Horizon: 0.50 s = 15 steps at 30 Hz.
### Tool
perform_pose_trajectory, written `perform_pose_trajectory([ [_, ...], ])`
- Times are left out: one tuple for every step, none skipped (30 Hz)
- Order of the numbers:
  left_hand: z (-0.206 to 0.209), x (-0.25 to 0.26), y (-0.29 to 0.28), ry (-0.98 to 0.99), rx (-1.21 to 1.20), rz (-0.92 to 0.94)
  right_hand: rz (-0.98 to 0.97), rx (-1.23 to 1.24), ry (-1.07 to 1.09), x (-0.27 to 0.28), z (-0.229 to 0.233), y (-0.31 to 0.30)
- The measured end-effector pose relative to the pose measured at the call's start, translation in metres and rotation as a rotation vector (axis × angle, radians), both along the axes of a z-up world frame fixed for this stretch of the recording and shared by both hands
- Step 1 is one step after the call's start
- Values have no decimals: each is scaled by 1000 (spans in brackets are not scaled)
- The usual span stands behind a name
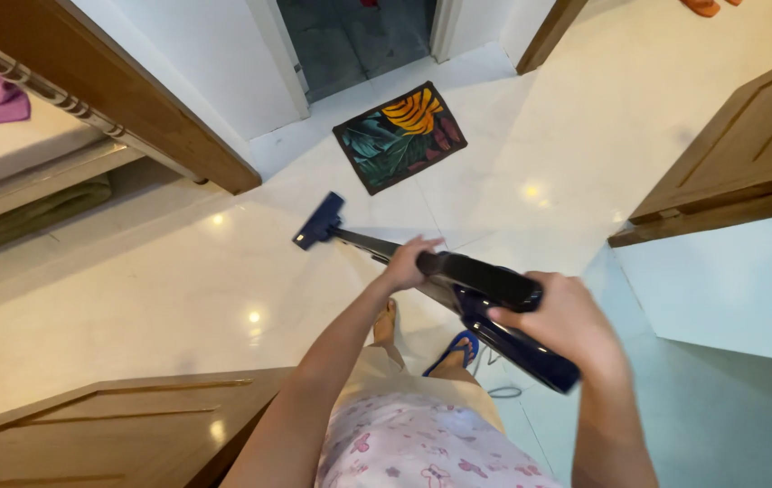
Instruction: Vacuuming the floor around hallways and bedrooms using a stick vacuum.
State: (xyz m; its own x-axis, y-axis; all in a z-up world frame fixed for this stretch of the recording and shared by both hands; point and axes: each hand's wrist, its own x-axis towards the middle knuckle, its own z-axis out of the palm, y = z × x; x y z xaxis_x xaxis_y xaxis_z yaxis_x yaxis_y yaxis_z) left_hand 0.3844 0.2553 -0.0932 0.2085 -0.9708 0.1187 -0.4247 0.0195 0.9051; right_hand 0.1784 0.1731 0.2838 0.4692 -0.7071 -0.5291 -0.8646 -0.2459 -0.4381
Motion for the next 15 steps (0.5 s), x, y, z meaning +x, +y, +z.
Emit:
perform_pose_trajectory([
  [18,-12,-1,3,-1,1,1,-1,3,-2,17,4],
  [36,-24,-2,78,68,-46,-19,-11,29,-4,35,9],
  [55,-33,-4,149,135,-94,-38,-23,50,-4,52,13],
  [56,-33,-5,148,132,-91,-36,-25,48,-7,54,19],
  [57,-35,-4,147,181,-156,-108,-19,37,-9,57,24],
  [58,-36,-4,147,229,-220,-180,-13,26,-12,60,29],
  [55,-32,-4,149,227,-215,-175,-14,28,-13,53,33],
  [53,-28,-3,126,237,-258,-220,-31,31,-15,47,37],
  [51,-23,-3,102,247,-297,-263,-47,34,-15,40,40],
  [46,-10,-3,105,245,-289,-255,-49,35,-9,31,43],
  [41,1,-2,67,249,-290,-281,-5,-14,-4,22,47],
  [36,12,-2,29,254,-291,-307,39,-62,1,12,50],
  [18,26,2,29,254,-284,-299,39,-63,11,2,52],
  [0,40,5,-69,213,-247,-273,73,-55,21,-7,55],
  [-18,55,6,-168,170,-211,-247,104,-49,31,-16,57],
])
